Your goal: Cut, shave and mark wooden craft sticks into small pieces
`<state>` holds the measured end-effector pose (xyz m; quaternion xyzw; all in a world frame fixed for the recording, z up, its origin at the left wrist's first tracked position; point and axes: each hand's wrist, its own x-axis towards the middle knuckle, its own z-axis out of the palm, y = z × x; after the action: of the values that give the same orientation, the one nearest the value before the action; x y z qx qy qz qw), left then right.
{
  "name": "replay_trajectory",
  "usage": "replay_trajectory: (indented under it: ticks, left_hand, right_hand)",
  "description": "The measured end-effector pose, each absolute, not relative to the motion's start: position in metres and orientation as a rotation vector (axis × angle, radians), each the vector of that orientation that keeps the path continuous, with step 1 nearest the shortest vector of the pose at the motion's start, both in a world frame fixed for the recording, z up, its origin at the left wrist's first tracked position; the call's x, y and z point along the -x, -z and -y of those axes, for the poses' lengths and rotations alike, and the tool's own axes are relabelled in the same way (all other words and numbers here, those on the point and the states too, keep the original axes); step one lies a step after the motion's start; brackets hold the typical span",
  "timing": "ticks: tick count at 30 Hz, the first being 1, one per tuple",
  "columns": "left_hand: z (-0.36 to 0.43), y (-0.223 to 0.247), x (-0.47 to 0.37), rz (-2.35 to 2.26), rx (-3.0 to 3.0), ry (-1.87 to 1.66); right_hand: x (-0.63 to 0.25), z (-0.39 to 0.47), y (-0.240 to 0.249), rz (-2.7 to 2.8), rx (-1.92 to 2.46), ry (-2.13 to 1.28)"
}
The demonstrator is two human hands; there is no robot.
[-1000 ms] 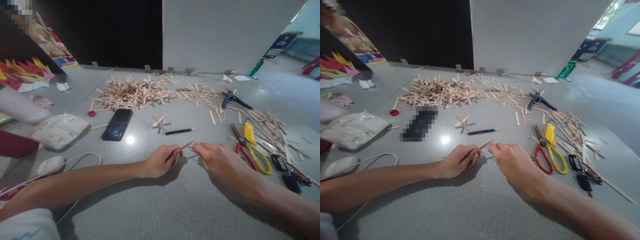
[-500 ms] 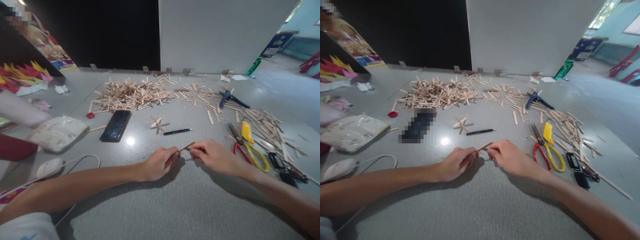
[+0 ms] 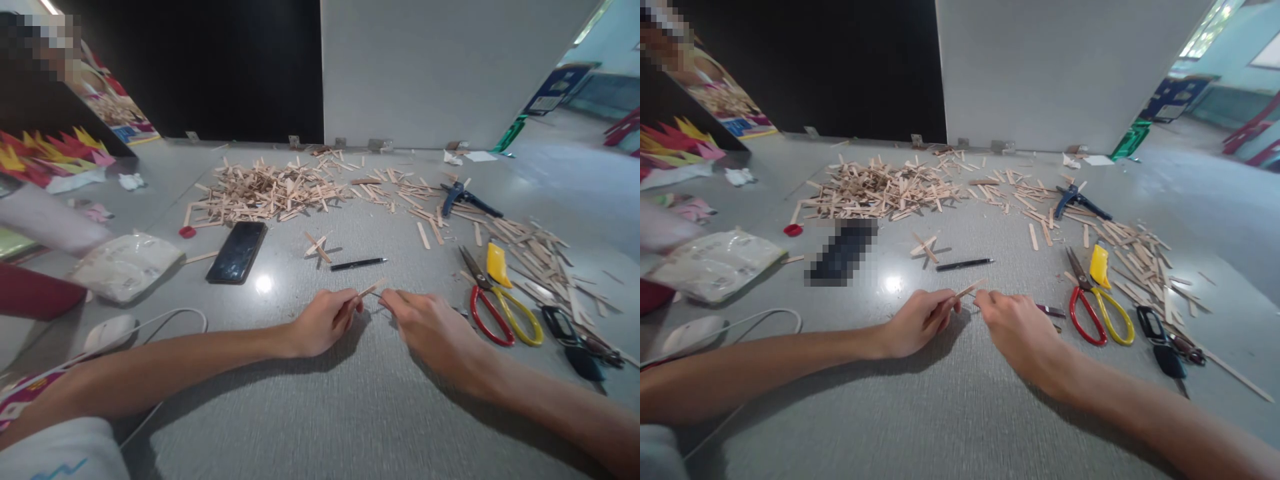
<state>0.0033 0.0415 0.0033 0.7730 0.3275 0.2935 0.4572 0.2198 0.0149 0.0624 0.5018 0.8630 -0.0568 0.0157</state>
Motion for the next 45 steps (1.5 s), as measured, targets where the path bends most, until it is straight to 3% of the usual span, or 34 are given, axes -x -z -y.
replay_trajectory:
  ticks: [9,11,16,19,33,39,45]
  left_hand:
    - [-0.041,-0.009,-0.003,-0.852,-1.802,-0.787]
    - [-0.042,-0.010,-0.003,-0.845,-1.776,-0.792]
    - [-0.041,-0.008,-0.002,-0.836,-1.732,-0.811]
    - [-0.040,-0.006,-0.002,-0.830,-1.719,-0.819]
    - [-0.039,-0.010,-0.002,-0.868,-1.789,-0.795]
    - [-0.039,-0.006,-0.001,-0.834,-1.891,-0.820]
    - [-0.040,0.000,0.001,-0.741,-1.948,-0.830]
  right_hand:
    - [-0.217,-0.023,-0.053,-2.788,-1.886,1.257]
    - [-0.217,-0.025,-0.052,-2.797,-1.873,1.334]
    - [-0.226,-0.022,-0.050,-3.123,-1.857,0.632]
    - [-0.229,-0.019,-0.051,-3.144,-1.754,0.403]
    - [-0.232,-0.017,-0.044,-3.095,-1.669,0.262]
    - [-0.230,-0.012,-0.045,-3.076,-1.591,0.041]
    - [-0.228,-0.012,-0.056,-2.871,-1.658,0.305]
